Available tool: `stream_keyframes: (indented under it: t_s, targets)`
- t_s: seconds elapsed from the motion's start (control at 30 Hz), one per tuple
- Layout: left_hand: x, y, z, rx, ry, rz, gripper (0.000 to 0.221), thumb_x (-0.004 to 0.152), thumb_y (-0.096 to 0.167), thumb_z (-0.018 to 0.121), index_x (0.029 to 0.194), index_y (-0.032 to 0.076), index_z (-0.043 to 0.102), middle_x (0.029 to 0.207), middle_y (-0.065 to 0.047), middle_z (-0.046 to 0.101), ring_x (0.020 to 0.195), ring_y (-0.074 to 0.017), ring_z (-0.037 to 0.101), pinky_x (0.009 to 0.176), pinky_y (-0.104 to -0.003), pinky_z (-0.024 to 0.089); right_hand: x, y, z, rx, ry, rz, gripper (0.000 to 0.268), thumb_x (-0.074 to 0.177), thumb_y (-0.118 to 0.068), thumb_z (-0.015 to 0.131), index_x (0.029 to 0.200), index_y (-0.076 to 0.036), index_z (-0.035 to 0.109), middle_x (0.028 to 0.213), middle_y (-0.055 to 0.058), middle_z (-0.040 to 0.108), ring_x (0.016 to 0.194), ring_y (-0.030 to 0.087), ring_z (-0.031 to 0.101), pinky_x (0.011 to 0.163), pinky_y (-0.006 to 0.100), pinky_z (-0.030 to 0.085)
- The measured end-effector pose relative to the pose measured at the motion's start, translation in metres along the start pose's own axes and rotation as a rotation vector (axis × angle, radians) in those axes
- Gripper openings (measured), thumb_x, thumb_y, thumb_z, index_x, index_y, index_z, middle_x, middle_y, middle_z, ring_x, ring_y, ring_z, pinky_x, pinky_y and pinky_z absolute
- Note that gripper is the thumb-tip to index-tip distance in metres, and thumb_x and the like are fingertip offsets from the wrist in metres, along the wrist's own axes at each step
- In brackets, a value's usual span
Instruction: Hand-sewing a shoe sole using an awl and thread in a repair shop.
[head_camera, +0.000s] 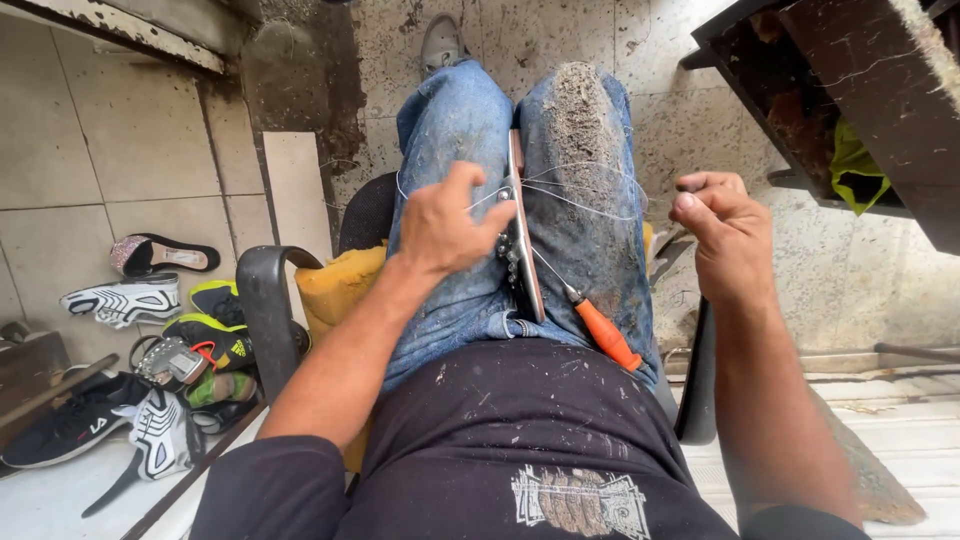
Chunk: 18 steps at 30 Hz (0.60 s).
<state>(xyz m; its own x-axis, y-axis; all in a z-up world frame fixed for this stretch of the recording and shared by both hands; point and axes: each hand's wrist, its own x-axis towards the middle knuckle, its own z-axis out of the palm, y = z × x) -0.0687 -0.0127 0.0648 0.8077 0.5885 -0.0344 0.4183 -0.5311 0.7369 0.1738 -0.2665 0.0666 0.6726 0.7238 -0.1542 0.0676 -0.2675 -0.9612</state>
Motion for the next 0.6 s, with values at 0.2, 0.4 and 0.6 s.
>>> stream_keyframes:
  t_s: [0.2, 0.4, 0.6]
  targets:
    - [-0.044, -0.062, -0.111, 0.127, 0.179, -0.343, 0.031, 0.091, 0.022, 0.083, 0.116, 0.015, 0.066, 0.075, 0.002, 0.057, 0.067, -0.0141, 0.055, 0.068, -0.033, 0.05, -0.011, -0.049, -0.018, 0.528, -0.062, 0.241, 0.019, 0.091, -0.021, 0.068, 0.073, -0.017, 0.063, 0.12, 0.008, 0.065, 0.119, 0.02, 0.064, 0.106, 0.035, 0.055]
    - [-0.074, -0.077, -0.177, -0.464, 0.496, -0.277, 0.024, 0.1, -0.003, 0.07, 0.117, 0.008, 0.057, 0.072, -0.003, 0.047, 0.081, -0.0192, 0.054, 0.084, -0.044, 0.047, -0.001, -0.068, -0.014, 0.959, -0.562, -0.101, 0.023, 0.109, -0.022, 0.054, 0.092, -0.011, 0.065, 0.138, 0.019, 0.064, 0.144, 0.037, 0.053, 0.13, 0.053, 0.038]
    - [-0.082, -0.078, -0.199, -0.933, 0.654, -0.249, 0.026, 0.1, -0.002, 0.048, 0.111, 0.021, 0.051, 0.065, 0.003, 0.026, 0.054, -0.0074, 0.025, 0.048, -0.026, 0.022, -0.011, -0.067, -0.005, 0.653, -0.419, -0.014, 0.027, 0.102, -0.027, 0.052, 0.08, -0.013, 0.051, 0.068, 0.004, 0.049, 0.07, 0.023, 0.053, 0.076, 0.041, 0.045]
